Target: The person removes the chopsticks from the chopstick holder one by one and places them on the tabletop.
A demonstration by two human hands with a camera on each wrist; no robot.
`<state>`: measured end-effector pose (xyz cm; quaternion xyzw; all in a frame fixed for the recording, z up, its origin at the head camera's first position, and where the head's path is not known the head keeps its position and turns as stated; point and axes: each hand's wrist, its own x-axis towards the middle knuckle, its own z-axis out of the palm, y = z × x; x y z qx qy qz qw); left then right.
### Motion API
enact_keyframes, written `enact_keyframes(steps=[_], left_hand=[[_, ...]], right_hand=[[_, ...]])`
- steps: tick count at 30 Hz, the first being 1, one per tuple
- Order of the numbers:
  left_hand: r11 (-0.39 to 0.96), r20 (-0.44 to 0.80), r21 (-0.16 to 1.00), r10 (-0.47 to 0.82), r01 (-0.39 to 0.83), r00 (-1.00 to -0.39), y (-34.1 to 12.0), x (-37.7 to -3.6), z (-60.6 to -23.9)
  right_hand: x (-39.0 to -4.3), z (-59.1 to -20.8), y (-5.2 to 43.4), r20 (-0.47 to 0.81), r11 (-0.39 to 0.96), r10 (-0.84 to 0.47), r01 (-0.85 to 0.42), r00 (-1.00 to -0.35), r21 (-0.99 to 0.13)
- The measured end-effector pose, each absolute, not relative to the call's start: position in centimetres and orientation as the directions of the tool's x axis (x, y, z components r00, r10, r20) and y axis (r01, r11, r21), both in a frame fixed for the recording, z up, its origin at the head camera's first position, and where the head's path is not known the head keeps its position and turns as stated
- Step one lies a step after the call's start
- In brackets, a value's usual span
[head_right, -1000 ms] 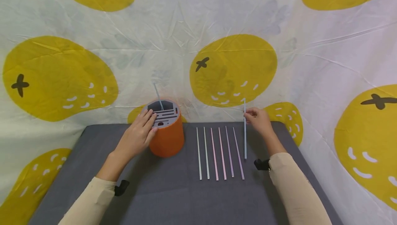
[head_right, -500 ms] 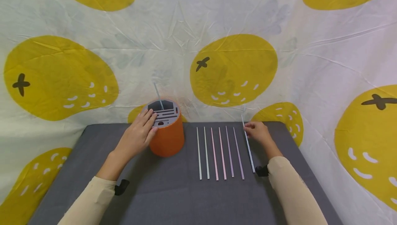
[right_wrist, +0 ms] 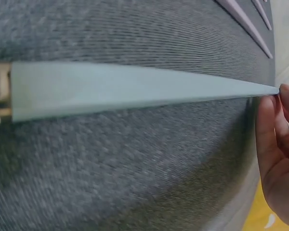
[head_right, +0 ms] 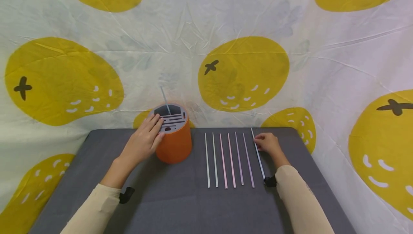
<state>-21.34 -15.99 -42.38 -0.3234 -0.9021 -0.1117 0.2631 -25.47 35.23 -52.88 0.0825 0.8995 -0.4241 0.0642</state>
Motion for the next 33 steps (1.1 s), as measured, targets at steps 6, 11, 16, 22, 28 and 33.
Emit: enact_keyframes(steps=[6,11,16,22,28,33], left_hand=[[0.768,0.550,0.023,0.525,0.640,-0.650,-16.0,-21.4,-42.4],[0.768,0.545,0.025,0.526,0.639,-0.653,-15.9,-21.4,-42.3],[0.773,0.535,0.021,0.527,0.633,-0.661,-15.9,-21.3,-42.2],[0.777,0.533,0.020,0.524,0.629,-0.664,-15.9,-21.2,-42.2],[0.776,0.524,0.022,0.527,0.630,-0.668,-15.9,-21.1,-42.2],[0.773,0.530,0.021,0.528,0.634,-0.663,-16.0,-21.2,-42.3]], right_hand=[[-25.4,-53.4,35.0,-0.190,0.607,0.113,0.219,-0.975,-0.764],[-25.0,-53.3,34.7,-0.180,0.626,0.133,0.223,-0.975,-0.747],[-24.6,-53.2,34.1,-0.164,0.653,0.141,0.216,-0.976,-0.726],[-24.3,-53.3,34.0,-0.147,0.666,0.138,0.201,-0.980,-0.718],[-24.4,-52.9,33.8,-0.061,0.720,0.122,0.130,-0.991,-0.681],[-25.0,-52.0,33.1,0.063,0.775,0.101,0.039,-0.993,-0.631]])
